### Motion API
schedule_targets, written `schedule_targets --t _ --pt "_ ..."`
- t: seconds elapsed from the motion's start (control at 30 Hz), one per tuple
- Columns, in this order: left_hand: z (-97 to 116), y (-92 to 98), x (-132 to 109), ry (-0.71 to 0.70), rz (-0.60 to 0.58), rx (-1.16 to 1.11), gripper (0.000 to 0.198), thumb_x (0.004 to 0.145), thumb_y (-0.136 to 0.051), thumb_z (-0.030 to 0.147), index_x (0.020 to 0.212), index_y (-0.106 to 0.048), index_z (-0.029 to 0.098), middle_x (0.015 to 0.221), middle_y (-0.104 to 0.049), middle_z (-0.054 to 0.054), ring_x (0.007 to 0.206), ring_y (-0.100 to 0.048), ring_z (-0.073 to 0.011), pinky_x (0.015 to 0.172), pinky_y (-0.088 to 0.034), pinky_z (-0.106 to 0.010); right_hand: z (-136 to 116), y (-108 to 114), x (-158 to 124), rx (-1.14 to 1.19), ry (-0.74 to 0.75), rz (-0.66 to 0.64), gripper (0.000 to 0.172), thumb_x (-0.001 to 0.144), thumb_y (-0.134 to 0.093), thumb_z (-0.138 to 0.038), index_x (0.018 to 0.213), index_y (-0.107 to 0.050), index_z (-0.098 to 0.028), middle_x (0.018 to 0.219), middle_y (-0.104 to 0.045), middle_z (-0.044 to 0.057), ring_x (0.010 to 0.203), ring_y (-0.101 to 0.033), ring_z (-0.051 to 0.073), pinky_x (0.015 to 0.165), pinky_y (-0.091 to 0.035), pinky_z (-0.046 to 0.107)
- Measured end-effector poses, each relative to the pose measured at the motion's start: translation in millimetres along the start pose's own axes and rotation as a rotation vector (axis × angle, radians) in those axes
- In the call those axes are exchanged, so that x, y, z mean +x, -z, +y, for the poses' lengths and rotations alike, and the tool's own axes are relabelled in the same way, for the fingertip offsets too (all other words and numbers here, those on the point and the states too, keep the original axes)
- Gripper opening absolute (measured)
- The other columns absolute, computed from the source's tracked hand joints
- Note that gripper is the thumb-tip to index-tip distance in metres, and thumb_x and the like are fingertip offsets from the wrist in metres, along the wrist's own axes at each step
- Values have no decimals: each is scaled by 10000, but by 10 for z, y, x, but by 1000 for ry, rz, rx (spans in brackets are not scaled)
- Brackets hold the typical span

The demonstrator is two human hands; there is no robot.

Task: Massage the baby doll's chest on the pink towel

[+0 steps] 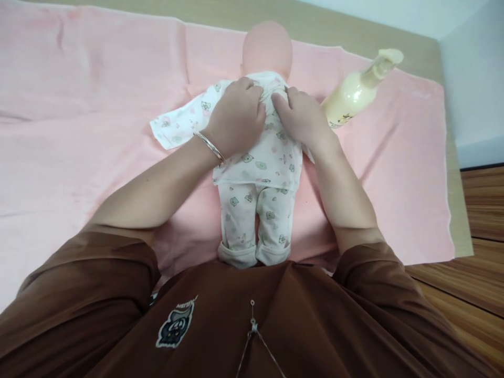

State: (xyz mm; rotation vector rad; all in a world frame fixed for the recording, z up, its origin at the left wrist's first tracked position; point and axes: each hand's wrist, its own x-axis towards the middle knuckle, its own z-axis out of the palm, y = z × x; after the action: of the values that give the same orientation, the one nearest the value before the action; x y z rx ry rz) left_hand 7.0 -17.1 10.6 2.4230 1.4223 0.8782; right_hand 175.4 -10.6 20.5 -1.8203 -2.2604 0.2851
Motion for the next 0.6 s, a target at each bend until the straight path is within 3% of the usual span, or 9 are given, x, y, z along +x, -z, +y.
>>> schedule_targets --t 0.17,0.33,0.47,0.6 --pt "-228 -107 113 223 -71 15 192 890 -421 359 799 -519 221 827 -502 -77 798 -429 -241 759 -348 -396 -349 65 -257 -71 116 102 315 918 -269 -421 1026 -481 -216 1023 -546 117 977 -465 310 868 -371 446" --pt "-270 -168 112 240 -57 27 232 910 -390 399 880 -524 211 863 -514 -79 828 -440 -251 788 -340 -414 -457 41 -296 12 117 134 269 904 -251 -354 1007 -481 -259 1070 -535 97 1051 -434 278 910 -355 420" --pt "-96 -82 43 111 -14 98 194 892 -352 319 902 -528 238 917 -521 -116 917 -459 -326 840 -350 -485 -251 15 -125 -36 64 102 350 932 -208 -444 946 -503 -256 1026 -579 90 982 -499 273 818 -402 384" --pt "81 57 -27 -72 -51 191 207 863 -342 223 886 -547 241 903 -519 -126 900 -481 -324 828 -416 -472 -66 -4 5 6 17 29 533 926 -119 -582 994 -511 -228 1017 -598 103 930 -533 282 781 -414 392"
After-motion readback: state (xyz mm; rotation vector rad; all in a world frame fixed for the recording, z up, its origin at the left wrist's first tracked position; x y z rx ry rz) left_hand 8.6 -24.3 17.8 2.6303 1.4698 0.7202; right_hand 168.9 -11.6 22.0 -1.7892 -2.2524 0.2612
